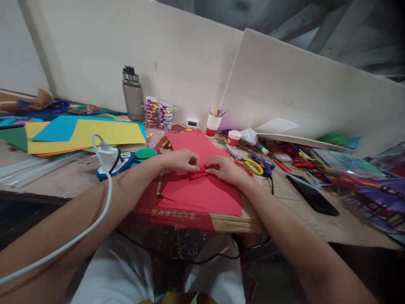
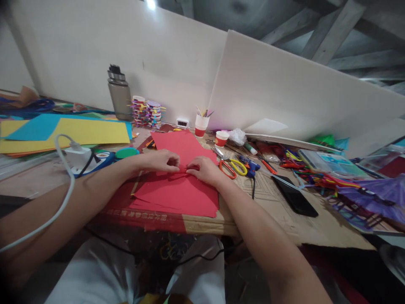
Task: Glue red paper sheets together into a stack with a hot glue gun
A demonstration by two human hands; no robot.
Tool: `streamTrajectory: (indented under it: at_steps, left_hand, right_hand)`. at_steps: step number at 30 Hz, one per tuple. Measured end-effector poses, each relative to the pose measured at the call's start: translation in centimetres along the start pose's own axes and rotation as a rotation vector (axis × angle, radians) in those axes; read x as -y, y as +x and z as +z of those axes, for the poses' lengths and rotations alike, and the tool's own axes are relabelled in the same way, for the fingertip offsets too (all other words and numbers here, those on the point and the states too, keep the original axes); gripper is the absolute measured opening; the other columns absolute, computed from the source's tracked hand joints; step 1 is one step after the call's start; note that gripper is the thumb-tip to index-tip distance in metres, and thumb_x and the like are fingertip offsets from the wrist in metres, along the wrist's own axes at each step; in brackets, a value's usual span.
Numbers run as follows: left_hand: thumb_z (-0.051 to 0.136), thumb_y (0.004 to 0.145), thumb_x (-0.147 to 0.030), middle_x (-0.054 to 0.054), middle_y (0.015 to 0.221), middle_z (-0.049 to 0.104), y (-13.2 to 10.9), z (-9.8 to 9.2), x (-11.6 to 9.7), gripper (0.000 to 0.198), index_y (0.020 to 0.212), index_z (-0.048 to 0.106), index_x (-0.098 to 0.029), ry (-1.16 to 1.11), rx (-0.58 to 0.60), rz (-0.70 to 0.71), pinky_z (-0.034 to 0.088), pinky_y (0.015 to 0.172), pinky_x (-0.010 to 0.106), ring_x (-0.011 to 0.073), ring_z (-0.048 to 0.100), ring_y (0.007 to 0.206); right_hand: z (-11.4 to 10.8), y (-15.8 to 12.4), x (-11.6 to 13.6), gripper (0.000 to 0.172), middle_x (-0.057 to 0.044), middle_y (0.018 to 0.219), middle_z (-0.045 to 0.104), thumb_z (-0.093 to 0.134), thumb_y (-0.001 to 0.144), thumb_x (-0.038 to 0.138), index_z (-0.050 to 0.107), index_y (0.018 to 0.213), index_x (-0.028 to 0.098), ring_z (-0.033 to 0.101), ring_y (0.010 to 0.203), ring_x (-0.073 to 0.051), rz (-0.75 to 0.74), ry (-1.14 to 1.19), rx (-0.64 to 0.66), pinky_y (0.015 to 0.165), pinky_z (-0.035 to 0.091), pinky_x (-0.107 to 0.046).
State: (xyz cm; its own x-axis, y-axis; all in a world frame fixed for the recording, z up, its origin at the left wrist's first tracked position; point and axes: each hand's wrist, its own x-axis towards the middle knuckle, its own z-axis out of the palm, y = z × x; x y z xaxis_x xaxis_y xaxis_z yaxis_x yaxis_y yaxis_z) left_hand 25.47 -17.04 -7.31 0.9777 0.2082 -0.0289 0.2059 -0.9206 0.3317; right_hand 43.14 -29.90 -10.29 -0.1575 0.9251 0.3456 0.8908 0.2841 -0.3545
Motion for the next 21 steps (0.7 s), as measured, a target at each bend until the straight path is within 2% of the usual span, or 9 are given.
streamTrajectory:
  at_steps: [5, 7, 11, 13, 14, 17, 21]
  left_hand:
    - [0.052, 0.079, -0.041, 0.002, 0.071, 0.065, 0.1, 0.2, 0.1, 0.027, 0.079, 0.064, -0.016, 0.03, -0.017, -0.004, 0.033, 0.055, 0.023, 0.0135, 0.054, 0.061]
    - [0.052, 0.079, -0.041, 0.002, 0.07, 0.065, 0.1, 0.3, 0.2, 0.027, 0.078, 0.064, -0.016, 0.032, -0.027, -0.004, 0.033, 0.055, 0.023, 0.0134, 0.054, 0.061]
    - [0.053, 0.079, -0.039, 0.003, 0.073, 0.066, 0.1, 0.3, 0.3, 0.026, 0.08, 0.065, -0.016, 0.044, -0.028, -0.026, 0.033, 0.055, 0.022, 0.0133, 0.055, 0.062]
    - [0.052, 0.079, -0.039, 0.003, 0.074, 0.067, 0.1, 0.3, 0.2, 0.026, 0.08, 0.065, -0.016, 0.044, -0.028, -0.015, 0.033, 0.056, 0.022, 0.0133, 0.055, 0.063]
    - [0.052, 0.079, -0.039, 0.003, 0.074, 0.067, 0.1, 0.3, 0.2, 0.026, 0.081, 0.065, -0.016, 0.046, -0.026, -0.009, 0.033, 0.056, 0.022, 0.0134, 0.055, 0.063]
    - [0.052, 0.079, -0.039, 0.004, 0.075, 0.067, 0.2, 0.4, 0.2, 0.027, 0.081, 0.066, -0.016, 0.058, -0.022, -0.003, 0.033, 0.055, 0.023, 0.0137, 0.056, 0.064]
    - [0.052, 0.079, -0.039, 0.005, 0.076, 0.067, 0.3, 0.6, 0.4, 0.028, 0.083, 0.067, -0.016, 0.058, -0.028, 0.005, 0.033, 0.056, 0.023, 0.0143, 0.056, 0.065]
  right_hand:
    - [-0.2, -0.2, -0.1, 0.013, -0.006, 0.093, 0.072, 0.063, 0.083, 0.024, 0.072, 0.09, 0.018, 0.064, 0.088, -0.017, 0.029, 0.05, -0.043, 0.083, 0.047, -0.03]
    - [-0.9, -0.5, -0.6, 0.016, -0.006, 0.096, 0.072, 0.06, 0.084, 0.026, 0.071, 0.093, 0.018, 0.064, 0.09, -0.017, 0.075, 0.048, -0.141, 0.084, 0.046, -0.03]
    - [-3.7, -2.2, -2.5, 0.024, -0.011, 0.101, 0.07, 0.055, 0.086, 0.03, 0.069, 0.099, 0.015, 0.062, 0.091, -0.02, 0.285, -0.095, -0.432, 0.084, 0.046, -0.032]
    - [-5.4, -3.8, -3.8, 0.027, -0.016, 0.099, 0.068, 0.052, 0.086, 0.029, 0.067, 0.097, 0.011, 0.061, 0.091, -0.024, 0.394, -0.17, -0.52, 0.084, 0.044, -0.038]
    - [-6.1, -4.8, -4.5, 0.026, -0.015, 0.095, 0.068, 0.051, 0.085, 0.031, 0.067, 0.094, 0.012, 0.061, 0.09, -0.025, 0.514, -0.277, -0.538, 0.083, 0.044, -0.038]
    - [-7.6, -7.6, -6.5, 0.037, -0.02, 0.097, 0.065, 0.052, 0.084, 0.04, 0.064, 0.1, 0.008, 0.06, 0.096, -0.029, 0.868, -0.531, -0.465, 0.082, 0.044, -0.039]
    - [-7.6, -9.8, -8.5, 0.061, -0.033, 0.105, 0.061, 0.051, 0.084, 0.048, 0.056, 0.113, -0.006, 0.06, 0.1, -0.037, 1.131, -0.563, -0.261, 0.08, 0.045, -0.042]
